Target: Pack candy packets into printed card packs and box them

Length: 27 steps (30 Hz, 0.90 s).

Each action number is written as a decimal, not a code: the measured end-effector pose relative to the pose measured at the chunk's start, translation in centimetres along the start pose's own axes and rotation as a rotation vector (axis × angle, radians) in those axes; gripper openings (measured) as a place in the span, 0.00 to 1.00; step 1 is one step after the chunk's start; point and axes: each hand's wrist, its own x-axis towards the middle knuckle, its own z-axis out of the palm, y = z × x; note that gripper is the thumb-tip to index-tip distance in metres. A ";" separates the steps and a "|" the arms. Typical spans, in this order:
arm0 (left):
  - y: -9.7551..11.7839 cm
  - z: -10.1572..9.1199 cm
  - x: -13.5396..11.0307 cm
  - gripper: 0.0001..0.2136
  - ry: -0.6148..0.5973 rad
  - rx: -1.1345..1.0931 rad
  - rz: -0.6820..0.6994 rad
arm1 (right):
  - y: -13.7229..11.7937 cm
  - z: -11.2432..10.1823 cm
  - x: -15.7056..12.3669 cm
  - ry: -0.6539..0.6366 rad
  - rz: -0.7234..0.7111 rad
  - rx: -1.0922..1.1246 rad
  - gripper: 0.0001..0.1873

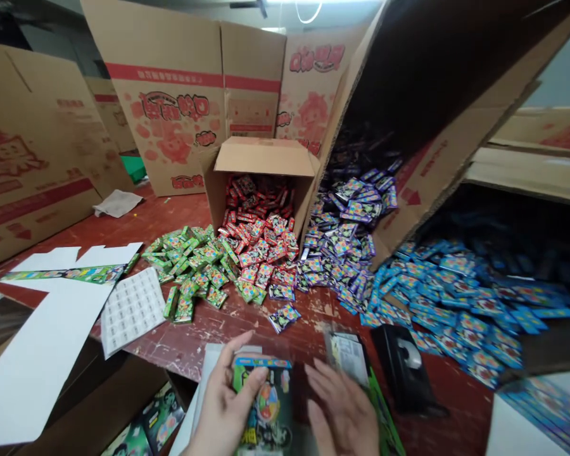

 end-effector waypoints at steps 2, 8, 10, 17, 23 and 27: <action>-1.1 0.4 -0.7 0.31 -0.027 0.007 0.004 | -1.1 1.2 -0.1 0.003 -0.008 0.028 0.23; -4.2 0.7 -2.7 0.29 0.090 -0.108 -0.003 | -0.1 2.5 -1.0 0.070 0.030 0.184 0.23; -4.4 0.4 -2.9 0.25 0.061 -0.061 -0.008 | 0.0 2.5 -1.1 0.074 0.040 0.182 0.22; -3.1 -0.6 -1.3 0.07 -0.134 0.171 0.116 | 0.0 1.7 -0.5 -0.116 0.014 0.042 0.15; -3.2 -0.6 -1.2 0.10 -0.139 0.057 0.103 | -0.1 0.8 0.2 -0.230 -0.042 0.061 0.27; -2.4 -0.4 -1.3 0.07 -0.244 0.085 0.010 | -1.1 0.2 0.8 -0.292 0.139 0.099 0.28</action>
